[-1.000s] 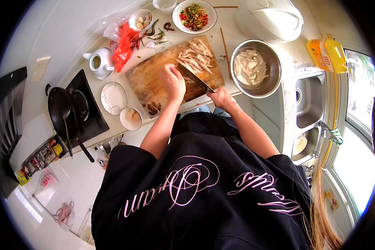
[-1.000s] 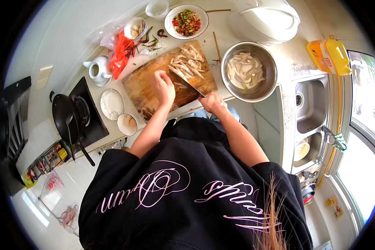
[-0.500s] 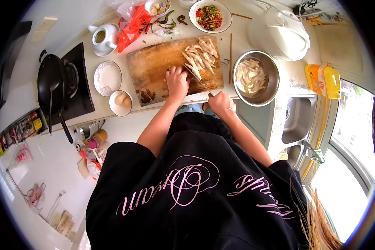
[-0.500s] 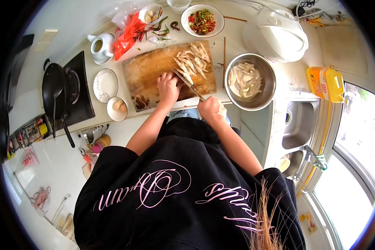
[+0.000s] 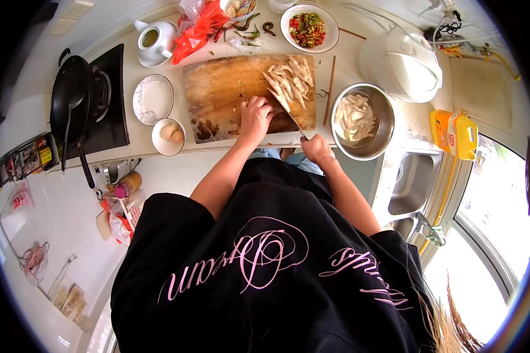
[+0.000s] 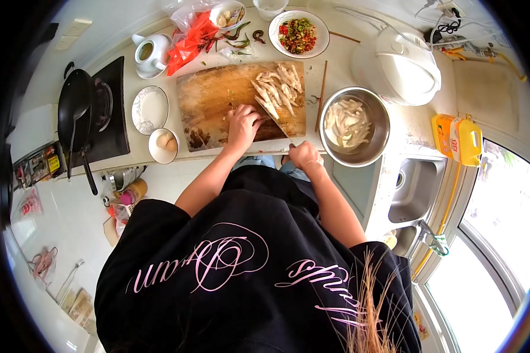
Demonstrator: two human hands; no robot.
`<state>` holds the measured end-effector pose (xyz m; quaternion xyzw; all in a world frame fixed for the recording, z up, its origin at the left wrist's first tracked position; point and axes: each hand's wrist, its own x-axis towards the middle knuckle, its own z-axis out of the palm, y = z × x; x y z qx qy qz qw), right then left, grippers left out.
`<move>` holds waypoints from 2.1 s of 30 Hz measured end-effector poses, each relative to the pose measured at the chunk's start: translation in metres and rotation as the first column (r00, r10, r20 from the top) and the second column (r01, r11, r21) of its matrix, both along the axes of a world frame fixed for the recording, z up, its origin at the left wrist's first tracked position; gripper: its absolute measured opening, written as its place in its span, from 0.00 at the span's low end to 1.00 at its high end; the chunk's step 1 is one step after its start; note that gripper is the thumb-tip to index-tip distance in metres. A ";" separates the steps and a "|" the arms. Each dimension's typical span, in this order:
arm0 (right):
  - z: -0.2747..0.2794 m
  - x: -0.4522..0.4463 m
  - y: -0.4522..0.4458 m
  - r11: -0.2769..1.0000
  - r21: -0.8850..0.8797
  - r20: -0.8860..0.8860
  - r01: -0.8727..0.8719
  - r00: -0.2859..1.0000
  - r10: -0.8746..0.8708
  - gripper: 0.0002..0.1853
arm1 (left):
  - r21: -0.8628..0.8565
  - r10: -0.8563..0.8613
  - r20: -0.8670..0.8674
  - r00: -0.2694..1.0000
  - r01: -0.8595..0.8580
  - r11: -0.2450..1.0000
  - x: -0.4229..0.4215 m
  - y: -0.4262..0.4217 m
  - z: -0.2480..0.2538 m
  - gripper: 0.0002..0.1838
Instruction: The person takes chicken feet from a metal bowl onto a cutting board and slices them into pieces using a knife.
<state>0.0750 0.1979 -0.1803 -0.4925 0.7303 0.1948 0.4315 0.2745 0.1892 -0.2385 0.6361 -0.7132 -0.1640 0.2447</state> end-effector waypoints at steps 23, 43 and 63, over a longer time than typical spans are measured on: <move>0.045 -0.131 0.058 0.597 -0.274 0.559 0.754 0.630 -0.539 0.26 | 0.035 -0.238 -0.195 0.951 0.250 0.968 -0.035 -0.122 0.067 0.10; 0.058 -0.163 0.087 0.229 -0.142 0.739 0.963 0.257 -0.623 0.24 | 0.216 -0.659 0.050 0.751 0.636 0.741 -0.224 -0.083 0.013 0.11; 0.013 0.012 -0.007 0.980 -0.193 0.479 -0.038 0.869 0.128 0.34 | 0.357 0.613 -0.316 0.725 -0.507 0.784 0.056 -0.004 0.014 0.13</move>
